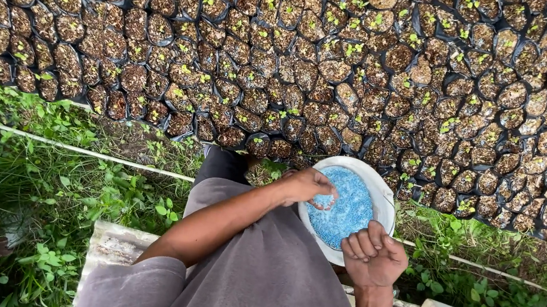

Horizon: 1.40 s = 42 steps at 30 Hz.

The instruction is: The person walks between rows of seedlings in black plastic bags, holding a white bucket filled with blue granules. They repeatedly scoop the granules with their right hand and sprinkle them onto the soil of the seedlings.

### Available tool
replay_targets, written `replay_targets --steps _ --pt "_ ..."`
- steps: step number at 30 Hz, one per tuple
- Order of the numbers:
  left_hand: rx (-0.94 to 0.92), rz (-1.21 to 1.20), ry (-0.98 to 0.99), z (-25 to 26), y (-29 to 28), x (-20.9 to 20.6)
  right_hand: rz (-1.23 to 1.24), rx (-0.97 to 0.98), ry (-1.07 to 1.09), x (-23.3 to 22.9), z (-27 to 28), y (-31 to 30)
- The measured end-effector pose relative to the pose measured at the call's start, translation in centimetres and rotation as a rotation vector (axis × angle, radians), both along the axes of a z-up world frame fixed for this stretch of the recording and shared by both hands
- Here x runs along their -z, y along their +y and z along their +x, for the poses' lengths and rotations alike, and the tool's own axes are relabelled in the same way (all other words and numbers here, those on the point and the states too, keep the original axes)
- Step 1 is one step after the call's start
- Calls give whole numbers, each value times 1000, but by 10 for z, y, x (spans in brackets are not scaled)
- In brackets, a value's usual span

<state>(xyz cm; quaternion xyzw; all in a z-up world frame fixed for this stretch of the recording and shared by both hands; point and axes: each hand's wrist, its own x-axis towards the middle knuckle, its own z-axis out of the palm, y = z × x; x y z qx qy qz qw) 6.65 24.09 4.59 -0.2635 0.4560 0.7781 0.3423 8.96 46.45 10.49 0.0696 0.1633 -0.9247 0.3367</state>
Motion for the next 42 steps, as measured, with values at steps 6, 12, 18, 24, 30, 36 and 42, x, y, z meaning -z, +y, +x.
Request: replay_targets --steps 6,12,18,24,30,36,42 --pt "-270 65 -118 13 -52 18 161 73 -17 -23 -25 3" --pt "-239 27 -173 3 -124 8 380 106 -110 -35 -45 3" --pt "-321 -16 -221 14 -172 29 522 133 -136 -52 -68 -17" --pt "-411 -75 -233 -1 -195 -3 545 175 -203 -61 -96 -23" --pt "-417 -72 -251 -8 -175 24 527 229 -249 -40 -103 -29" --pt "-472 -70 -259 -14 -151 54 539 238 -301 -10 -121 -49" --pt "-468 -84 -285 -35 -156 11 451 233 -310 7 -116 -65"
